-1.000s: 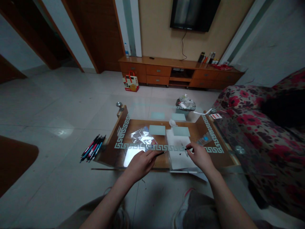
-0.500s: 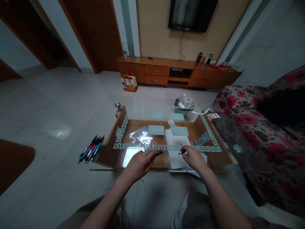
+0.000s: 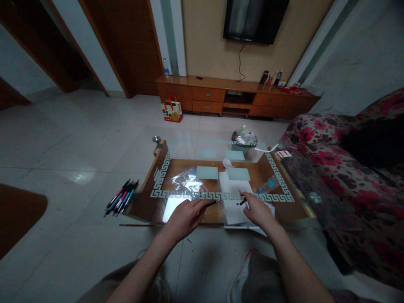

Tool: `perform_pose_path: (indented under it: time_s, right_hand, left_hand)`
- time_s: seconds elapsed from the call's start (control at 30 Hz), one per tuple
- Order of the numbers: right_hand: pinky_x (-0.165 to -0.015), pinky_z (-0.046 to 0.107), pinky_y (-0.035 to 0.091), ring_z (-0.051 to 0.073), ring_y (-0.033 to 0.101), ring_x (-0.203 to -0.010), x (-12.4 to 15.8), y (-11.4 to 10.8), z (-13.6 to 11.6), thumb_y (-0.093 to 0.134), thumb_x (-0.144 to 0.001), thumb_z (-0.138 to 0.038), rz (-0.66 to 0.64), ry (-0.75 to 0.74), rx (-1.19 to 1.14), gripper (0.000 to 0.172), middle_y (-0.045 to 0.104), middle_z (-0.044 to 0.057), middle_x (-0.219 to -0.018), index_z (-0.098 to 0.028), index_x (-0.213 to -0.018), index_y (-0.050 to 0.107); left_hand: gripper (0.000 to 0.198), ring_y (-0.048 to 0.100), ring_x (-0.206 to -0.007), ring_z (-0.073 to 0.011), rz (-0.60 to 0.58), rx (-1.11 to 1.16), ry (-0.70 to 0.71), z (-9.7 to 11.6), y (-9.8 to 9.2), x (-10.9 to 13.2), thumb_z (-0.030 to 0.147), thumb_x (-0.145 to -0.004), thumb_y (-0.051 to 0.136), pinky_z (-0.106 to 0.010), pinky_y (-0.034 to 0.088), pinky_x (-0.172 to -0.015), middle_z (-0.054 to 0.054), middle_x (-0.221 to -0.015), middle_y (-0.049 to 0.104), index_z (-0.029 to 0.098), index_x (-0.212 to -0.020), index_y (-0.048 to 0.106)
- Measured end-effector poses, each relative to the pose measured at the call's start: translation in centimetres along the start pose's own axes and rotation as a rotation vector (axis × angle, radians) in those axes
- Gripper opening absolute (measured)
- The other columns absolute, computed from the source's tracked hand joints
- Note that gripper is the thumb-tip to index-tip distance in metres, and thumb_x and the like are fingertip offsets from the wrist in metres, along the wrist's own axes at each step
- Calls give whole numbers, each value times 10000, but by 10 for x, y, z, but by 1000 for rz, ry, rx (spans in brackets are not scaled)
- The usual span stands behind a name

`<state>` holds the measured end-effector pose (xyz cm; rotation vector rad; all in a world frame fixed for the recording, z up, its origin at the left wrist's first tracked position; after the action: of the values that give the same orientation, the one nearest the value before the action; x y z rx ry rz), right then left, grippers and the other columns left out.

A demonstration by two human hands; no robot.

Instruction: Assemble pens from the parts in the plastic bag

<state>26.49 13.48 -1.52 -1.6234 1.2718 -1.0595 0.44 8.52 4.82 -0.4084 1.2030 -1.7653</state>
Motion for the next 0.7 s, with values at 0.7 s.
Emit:
perform_pose_path:
  time_s: [0.7]
  right_hand:
    - [-590, 245, 400, 141, 559, -591, 22, 34, -104, 429, -945, -597, -276, -160, -886, 581, 631, 22, -602, -164, -647, 675]
  left_hand:
    - [245, 588, -826, -160, 39, -55, 120, 9, 6, 1, 182, -944, 540, -259, 431, -705, -50, -936, 638, 252, -1152, 648]
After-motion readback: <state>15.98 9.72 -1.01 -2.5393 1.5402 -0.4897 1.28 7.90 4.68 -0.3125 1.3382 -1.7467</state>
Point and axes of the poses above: each hand's wrist, its own x-axis away from the middle knuckle, its own y-axis out of the palm, z = x × y, the point moved 8 cm from there along -x, towards the middle knuckle
